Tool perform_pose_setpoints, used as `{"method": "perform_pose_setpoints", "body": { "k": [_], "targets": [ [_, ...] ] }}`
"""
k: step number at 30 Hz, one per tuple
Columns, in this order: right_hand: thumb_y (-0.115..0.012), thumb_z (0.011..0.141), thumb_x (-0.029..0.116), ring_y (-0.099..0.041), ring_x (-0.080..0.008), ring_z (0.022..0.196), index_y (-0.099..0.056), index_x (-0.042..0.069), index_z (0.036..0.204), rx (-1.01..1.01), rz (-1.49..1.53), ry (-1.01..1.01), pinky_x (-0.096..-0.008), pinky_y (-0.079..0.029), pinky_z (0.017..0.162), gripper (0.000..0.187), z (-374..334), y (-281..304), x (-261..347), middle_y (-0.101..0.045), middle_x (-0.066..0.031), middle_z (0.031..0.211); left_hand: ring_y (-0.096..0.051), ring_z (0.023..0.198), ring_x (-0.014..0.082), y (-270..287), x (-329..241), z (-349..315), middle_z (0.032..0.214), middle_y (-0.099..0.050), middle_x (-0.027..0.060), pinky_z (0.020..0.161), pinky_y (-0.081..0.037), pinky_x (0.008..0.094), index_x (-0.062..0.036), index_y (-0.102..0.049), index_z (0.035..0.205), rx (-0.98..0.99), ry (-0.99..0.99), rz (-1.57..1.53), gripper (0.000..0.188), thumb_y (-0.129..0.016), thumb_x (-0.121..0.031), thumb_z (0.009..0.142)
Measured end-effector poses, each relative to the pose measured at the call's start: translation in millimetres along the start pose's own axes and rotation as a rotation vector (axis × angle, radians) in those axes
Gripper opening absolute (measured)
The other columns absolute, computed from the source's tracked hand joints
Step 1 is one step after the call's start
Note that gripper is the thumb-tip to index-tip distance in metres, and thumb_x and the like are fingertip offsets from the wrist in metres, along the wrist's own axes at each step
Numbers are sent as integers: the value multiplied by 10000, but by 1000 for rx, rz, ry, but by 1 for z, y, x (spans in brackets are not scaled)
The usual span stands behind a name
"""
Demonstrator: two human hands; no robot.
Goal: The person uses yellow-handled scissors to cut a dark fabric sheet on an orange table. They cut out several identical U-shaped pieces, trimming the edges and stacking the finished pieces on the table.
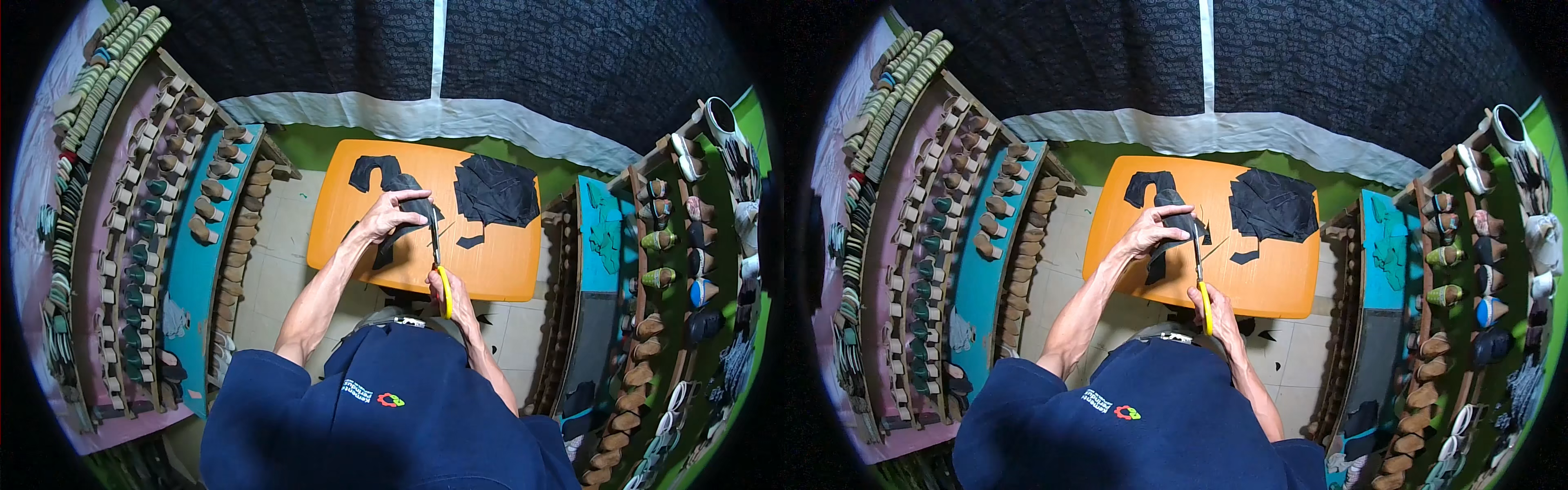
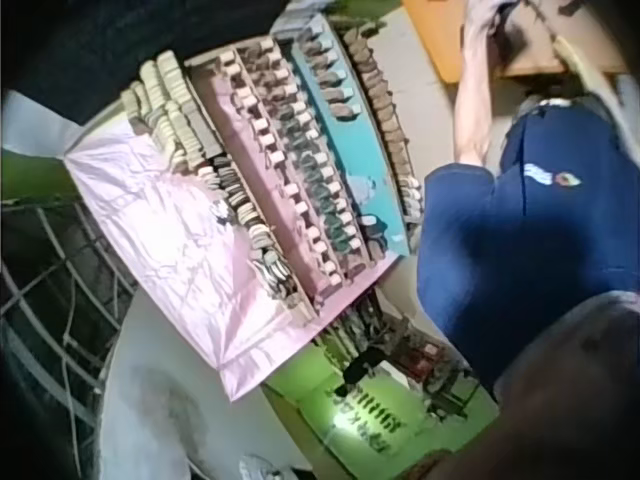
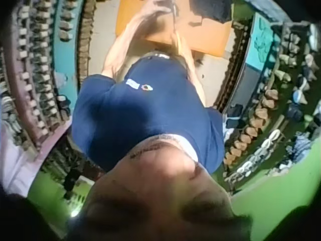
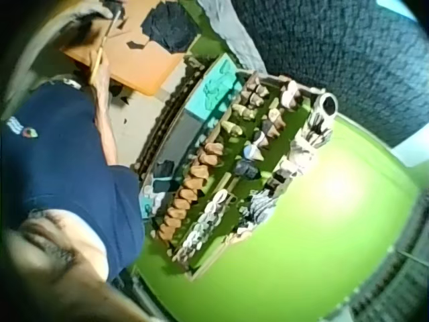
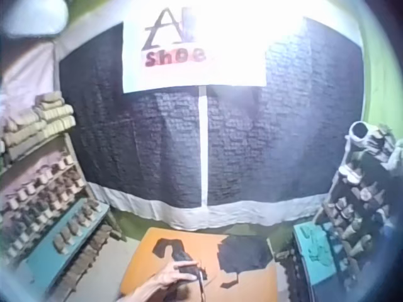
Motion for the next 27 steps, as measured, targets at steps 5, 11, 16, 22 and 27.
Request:
{"method": "perform_pose_setpoints", "body": {
  "k": [5,11,16,22,27],
  "targets": [
    [-603,936,594,-543,-126,505,-555,40,835,-40,-5,-18,-293,-451,487,565,0,-1,2,-508,-24,578,-648,1118,163,-6,10,0,1279,-647,98,1019,-507,284,23,-552,1373,11,8,17,623,-751,77,785],
    [-618,925,598,-538,-124,496,-567,37,847,-51,13,-56,-293,-439,477,568,0,2,1,-512,-24,581,-656,1101,157,-11,15,0,1301,-639,103,1003,-518,279,9,-556,1377,24,0,34,619,-749,68,793],
    [-596,942,568,-489,-110,500,-603,47,879,-61,44,-109,-277,-377,469,524,-3,3,0,-497,6,592,-660,1095,153,-13,17,-1,1326,-628,109,991,-528,276,-4,-563,1377,18,2,39,615,-752,58,795],
    [-688,896,548,-419,-76,468,-559,87,735,-114,92,-130,-260,-305,447,505,-5,2,-3,-445,40,547,-652,1085,143,-9,14,1,1325,-628,96,991,-521,266,-2,-564,1377,12,15,14,603,-750,51,806],
    [-776,841,525,-427,-68,412,-532,85,704,-119,125,-118,-250,-349,400,521,-8,2,1,-434,48,533,-692,945,145,-8,22,-3,1112,-703,103,914,-553,272,15,-564,1364,-226,-56,-191,589,-754,58,808]
  ]
}}
Point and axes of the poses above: each hand's wrist, its own z-axis towards the middle knuckle, its own y-axis out of the back of the hand, x = y × z, the point moved 3 cm from there along z, towards the middle knuckle
